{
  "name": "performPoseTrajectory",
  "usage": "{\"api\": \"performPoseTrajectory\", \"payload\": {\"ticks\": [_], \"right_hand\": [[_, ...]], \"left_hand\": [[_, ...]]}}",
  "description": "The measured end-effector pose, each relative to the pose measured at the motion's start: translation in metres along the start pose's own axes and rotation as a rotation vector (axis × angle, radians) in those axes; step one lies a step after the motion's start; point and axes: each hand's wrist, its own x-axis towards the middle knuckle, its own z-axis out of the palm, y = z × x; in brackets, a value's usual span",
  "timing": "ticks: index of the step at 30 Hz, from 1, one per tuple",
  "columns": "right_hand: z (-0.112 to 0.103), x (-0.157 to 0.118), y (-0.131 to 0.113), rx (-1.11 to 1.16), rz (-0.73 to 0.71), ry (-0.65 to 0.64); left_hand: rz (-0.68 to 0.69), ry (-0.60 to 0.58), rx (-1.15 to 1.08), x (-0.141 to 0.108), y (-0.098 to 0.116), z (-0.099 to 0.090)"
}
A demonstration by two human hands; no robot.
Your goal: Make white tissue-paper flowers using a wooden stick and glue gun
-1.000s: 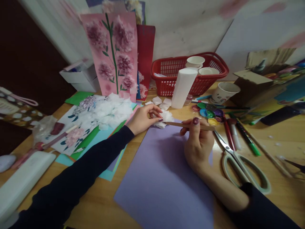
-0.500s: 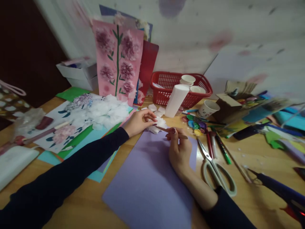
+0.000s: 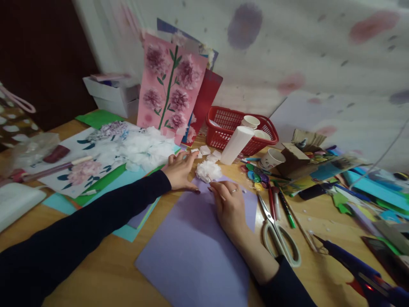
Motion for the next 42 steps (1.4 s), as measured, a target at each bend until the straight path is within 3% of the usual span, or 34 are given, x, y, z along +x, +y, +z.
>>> {"api": "performPoseTrajectory", "payload": {"ticks": [5, 11, 16, 22, 25, 37, 42], "right_hand": [[0.002, 0.001, -0.003, -0.071, -0.117, -0.124], [-0.001, 0.026, -0.007, -0.03, 0.023, -0.175], [0.003, 0.047, -0.002, -0.003, 0.193, -0.071], [-0.007, 0.018, 0.007, 0.119, 0.264, 0.048], [-0.015, 0.005, 0.004, 0.178, 0.327, 0.171], [-0.019, 0.007, -0.003, 0.508, 0.654, 0.515], [-0.022, 0.0, 0.001, 0.613, 0.72, 0.507]], "left_hand": [[0.019, -0.061, -0.044, 0.001, -0.001, -0.001], [0.002, -0.08, -0.075, 0.002, -0.002, -0.001], [-0.012, -0.106, -0.09, 0.001, 0.0, -0.006], [0.014, -0.131, -0.087, 0.0, 0.001, -0.007], [0.012, -0.116, -0.083, 0.0, 0.002, -0.005], [0.008, -0.145, -0.116, -0.001, 0.0, -0.002], [-0.006, -0.119, -0.069, -0.001, -0.002, -0.005]]}}
